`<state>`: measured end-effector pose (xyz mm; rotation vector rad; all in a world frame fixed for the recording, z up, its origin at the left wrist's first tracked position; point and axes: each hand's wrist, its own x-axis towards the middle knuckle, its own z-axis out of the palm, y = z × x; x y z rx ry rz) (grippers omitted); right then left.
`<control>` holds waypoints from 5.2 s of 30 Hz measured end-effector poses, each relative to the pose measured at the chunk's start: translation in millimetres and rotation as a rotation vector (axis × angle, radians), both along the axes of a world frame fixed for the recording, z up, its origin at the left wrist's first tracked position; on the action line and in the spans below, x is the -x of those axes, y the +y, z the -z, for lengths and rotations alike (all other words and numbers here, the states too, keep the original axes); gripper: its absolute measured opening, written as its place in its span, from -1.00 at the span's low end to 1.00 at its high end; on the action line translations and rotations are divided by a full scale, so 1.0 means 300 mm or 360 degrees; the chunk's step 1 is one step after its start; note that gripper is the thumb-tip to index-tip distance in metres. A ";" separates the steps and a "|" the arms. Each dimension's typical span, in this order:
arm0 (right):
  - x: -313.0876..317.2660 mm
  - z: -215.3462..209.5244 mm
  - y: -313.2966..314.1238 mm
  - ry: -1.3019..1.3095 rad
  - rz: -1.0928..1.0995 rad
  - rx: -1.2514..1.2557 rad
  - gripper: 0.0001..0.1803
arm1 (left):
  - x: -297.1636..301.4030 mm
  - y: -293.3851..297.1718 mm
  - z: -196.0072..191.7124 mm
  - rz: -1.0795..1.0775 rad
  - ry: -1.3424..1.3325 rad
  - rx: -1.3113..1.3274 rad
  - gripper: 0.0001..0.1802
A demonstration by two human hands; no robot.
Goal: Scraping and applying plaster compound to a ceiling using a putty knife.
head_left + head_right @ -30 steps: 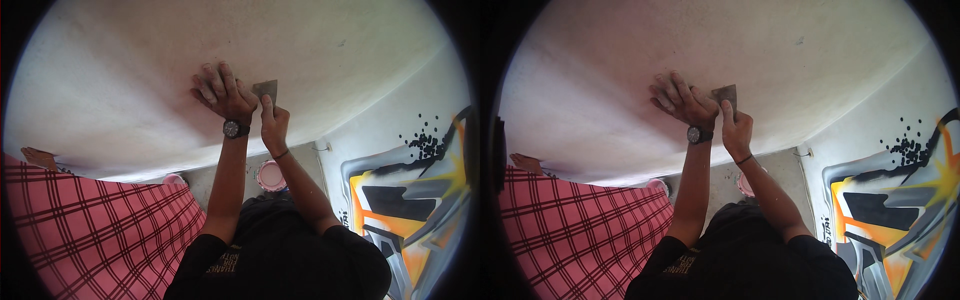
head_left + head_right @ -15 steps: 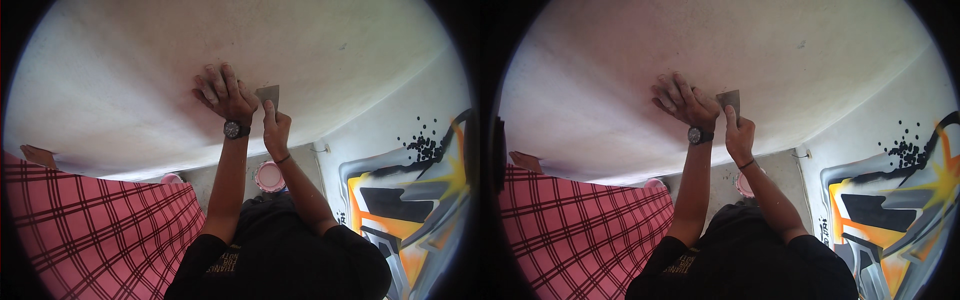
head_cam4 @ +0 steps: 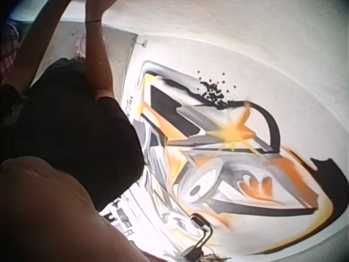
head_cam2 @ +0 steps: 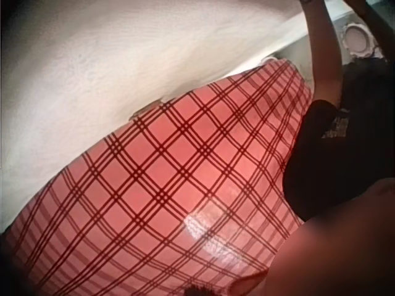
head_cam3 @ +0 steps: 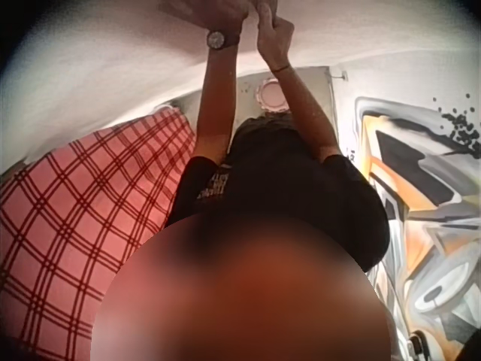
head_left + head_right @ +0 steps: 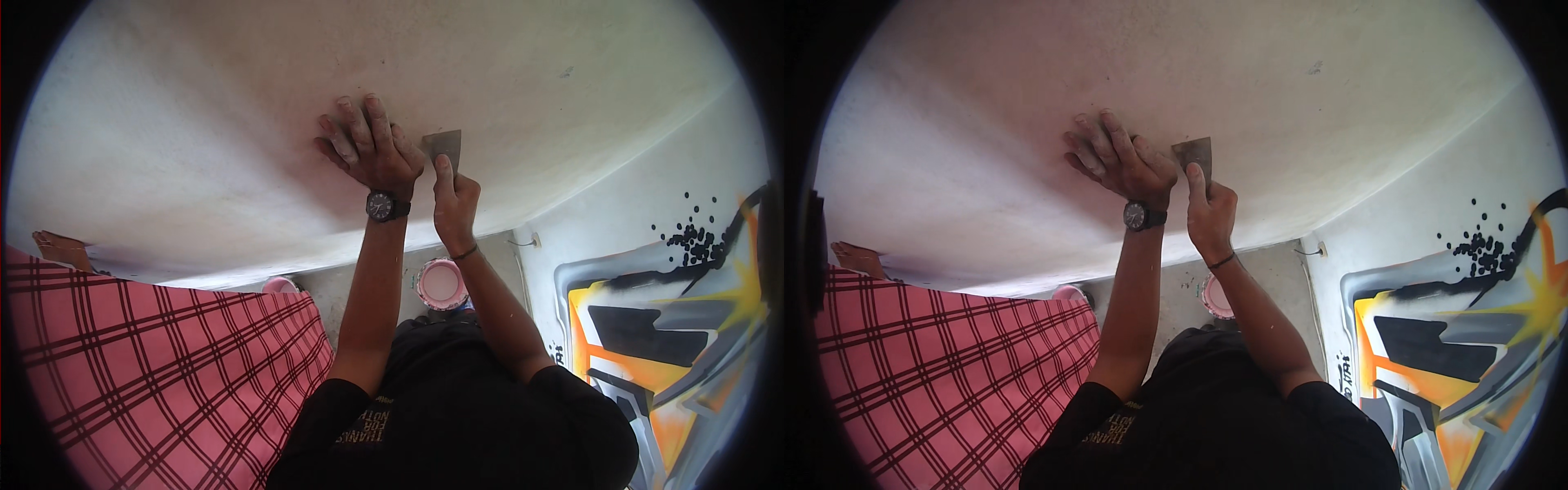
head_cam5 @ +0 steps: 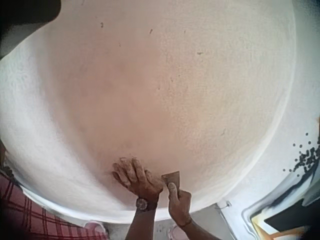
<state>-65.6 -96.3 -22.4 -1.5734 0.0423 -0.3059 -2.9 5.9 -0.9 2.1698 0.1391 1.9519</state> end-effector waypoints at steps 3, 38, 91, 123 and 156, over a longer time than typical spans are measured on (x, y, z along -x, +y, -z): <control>-0.018 0.003 0.028 0.0003 0.0036 -0.0001 -0.32 | -0.001 0.005 -0.004 0.0004 -0.0005 0.0003 -0.46; -0.009 0.006 0.047 0.0033 0.0035 0.0033 -0.27 | 0.051 0.207 0.060 -0.0065 0.0125 -0.0170 -0.51; -0.021 0.052 -0.028 0.0034 0.0047 0.0090 -0.27 | 0.033 0.145 0.067 -0.0089 0.0189 -0.0273 -0.45; -0.039 0.014 -0.069 -0.0024 -0.0074 0.0147 -0.28 | 0.199 0.085 0.062 0.0239 0.0630 -0.0043 -0.13; -0.083 0.013 -0.044 -0.0256 0.0046 -0.0292 -0.46 | 0.007 0.083 0.196 -0.0088 0.0111 -0.0056 -0.34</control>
